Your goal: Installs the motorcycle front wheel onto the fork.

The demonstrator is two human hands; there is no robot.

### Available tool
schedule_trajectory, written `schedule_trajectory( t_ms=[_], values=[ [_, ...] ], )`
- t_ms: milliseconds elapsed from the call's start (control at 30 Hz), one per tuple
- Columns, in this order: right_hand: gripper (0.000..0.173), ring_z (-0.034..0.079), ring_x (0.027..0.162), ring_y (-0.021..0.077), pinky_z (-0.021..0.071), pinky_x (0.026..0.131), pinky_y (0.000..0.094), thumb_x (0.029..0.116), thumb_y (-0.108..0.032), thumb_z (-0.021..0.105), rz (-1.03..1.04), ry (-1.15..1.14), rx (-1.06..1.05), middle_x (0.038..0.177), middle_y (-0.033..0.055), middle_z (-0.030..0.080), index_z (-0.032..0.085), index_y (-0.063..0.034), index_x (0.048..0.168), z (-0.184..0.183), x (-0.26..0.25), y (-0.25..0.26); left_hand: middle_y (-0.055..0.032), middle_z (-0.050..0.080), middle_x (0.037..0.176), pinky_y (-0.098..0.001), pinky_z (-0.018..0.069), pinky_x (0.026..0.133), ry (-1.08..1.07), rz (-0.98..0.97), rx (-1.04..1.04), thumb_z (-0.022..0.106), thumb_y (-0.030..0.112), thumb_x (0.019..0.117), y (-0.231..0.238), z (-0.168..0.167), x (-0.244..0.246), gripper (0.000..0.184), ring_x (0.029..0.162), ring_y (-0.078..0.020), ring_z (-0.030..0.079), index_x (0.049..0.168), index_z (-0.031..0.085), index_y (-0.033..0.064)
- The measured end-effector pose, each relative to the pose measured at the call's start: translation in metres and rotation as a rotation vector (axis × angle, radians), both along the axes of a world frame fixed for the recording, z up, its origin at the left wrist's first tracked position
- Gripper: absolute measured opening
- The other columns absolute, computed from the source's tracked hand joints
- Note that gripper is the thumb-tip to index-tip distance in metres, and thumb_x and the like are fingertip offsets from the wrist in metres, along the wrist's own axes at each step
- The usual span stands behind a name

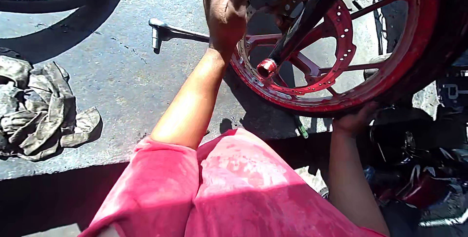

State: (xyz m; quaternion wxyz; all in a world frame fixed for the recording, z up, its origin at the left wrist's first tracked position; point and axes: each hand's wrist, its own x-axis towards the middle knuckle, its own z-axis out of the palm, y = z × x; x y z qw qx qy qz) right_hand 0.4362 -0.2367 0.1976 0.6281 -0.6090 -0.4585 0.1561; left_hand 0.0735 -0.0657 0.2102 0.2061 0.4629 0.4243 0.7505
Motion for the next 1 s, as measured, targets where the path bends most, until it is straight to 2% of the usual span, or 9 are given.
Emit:
schedule_trajectory(
  t_ms=[33,100,167,233,333,433,567,733,1000],
  values=[
    [0.077,0.063,0.12,0.0131,0.0521,0.107,0.0352,0.1011,-0.056,0.055,0.023,0.022,-0.005,0.128,0.008,0.062,0.035,0.0056,0.143,0.0,0.002,-0.001,-0.0088,0.058,0.105,-0.029,0.0501,0.088,-0.102,0.046,-0.032,0.036,0.026,0.1099,0.006,-0.037,-0.012,0.037,0.098,-0.0126,0.058,0.114,0.057,-0.0052],
    [0.078,0.065,0.116,0.0125,0.0544,0.104,0.0363,0.0975,-0.059,0.06,0.022,0.037,-0.005,0.123,0.0042,0.064,0.037,0.0018,0.14,0.0,0.001,0.0,-0.0095,0.06,0.116,-0.032,0.0507,0.086,-0.322,0.051,-0.405,0.026,0.037,0.1127,0.02,-0.111,-0.025,0.05,0.103,-0.016,0.06,0.135,0.052,0.0004],
    [0.076,0.065,0.117,0.0125,0.0541,0.105,0.0374,0.0985,-0.06,0.057,0.01,0.025,0.0,0.123,0.0025,0.065,0.036,-0.0001,0.141,0.0,-0.003,-0.001,-0.0105,0.06,0.136,-0.0374,0.0487,0.102,-0.439,-0.138,-0.709,0.017,0.051,0.111,0.032,-0.17,-0.021,0.064,0.122,-0.0175,0.058,0.15,0.044,0.0084],
    [0.072,0.063,0.121,0.0125,0.0521,0.107,0.0374,0.1034,-0.057,0.048,-0.009,0.019,-0.01,0.128,0.0032,0.063,0.03,-0.0002,0.145,-0.001,-0.006,-0.001,-0.0089,0.055,0.148,-0.0385,0.0445,0.115,-0.512,-0.382,-0.749,0.009,0.058,0.1082,0.043,-0.196,-0.013,0.073,0.136,-0.0146,0.053,0.156,0.04,0.0116],
    [0.065,0.06,0.127,0.0156,0.0494,0.109,0.0402,0.1086,-0.05,0.035,-0.046,0.041,-0.017,0.135,0.0076,0.059,0.026,-0.0006,0.15,0.0,-0.009,-0.002,-0.0099,0.068,0.129,-0.0432,0.0527,0.104,-0.6,-0.492,-0.653,0.008,0.058,0.1079,0.059,-0.211,-0.009,0.077,0.12,-0.0181,0.064,0.14,0.056,0.008],
    [0.07,0.059,0.128,0.0171,0.0492,0.109,0.0414,0.1052,-0.055,0.041,-0.065,0.046,0.011,0.135,0.0086,0.059,0.03,-0.0013,0.149,-0.002,-0.012,0.003,-0.0096,0.073,0.114,-0.041,0.0546,0.101,-0.439,-0.359,-0.603,0.012,0.053,0.1094,0.069,-0.221,-0.008,0.074,0.11,-0.014,0.068,0.124,0.065,0.0032],
    [0.065,0.057,0.129,0.0191,0.0489,0.109,0.0427,0.1083,-0.05,0.033,-0.144,0.093,0.001,0.136,0.0119,0.057,0.027,-0.0006,0.149,0.0,-0.021,0.005,-0.0094,0.074,0.101,-0.0413,0.0567,0.095,-0.368,-0.279,-0.617,0.016,0.048,0.1109,0.07,-0.216,-0.007,0.07,0.1,-0.014,0.071,0.109,0.07,0.0028],
    [0.066,0.058,0.129,0.0203,0.0489,0.109,0.0443,0.1083,-0.052,0.032,-0.14,0.11,-0.007,0.136,0.0128,0.057,0.029,-0.0009,0.15,0.001,-0.025,0.005,-0.0077,0.075,0.093,-0.041,0.0585,0.09,-0.37,-0.291,-0.62,0.019,0.049,0.111,0.069,-0.211,-0.009,0.069,0.093,-0.0139,0.072,0.102,0.071,0.0046],
    [0.071,0.057,0.131,0.0173,0.0469,0.112,0.0413,0.1055,-0.055,0.04,-0.078,0.063,-0.004,0.138,0.0097,0.058,0.029,-0.0016,0.151,-0.002,-0.02,0.001,-0.0074,0.074,0.092,-0.0406,0.0578,0.089,-0.371,-0.286,-0.634,0.02,0.05,0.1108,0.07,-0.205,-0.009,0.069,0.091,-0.0133,0.071,0.101,0.071,0.0047]
  ],
)
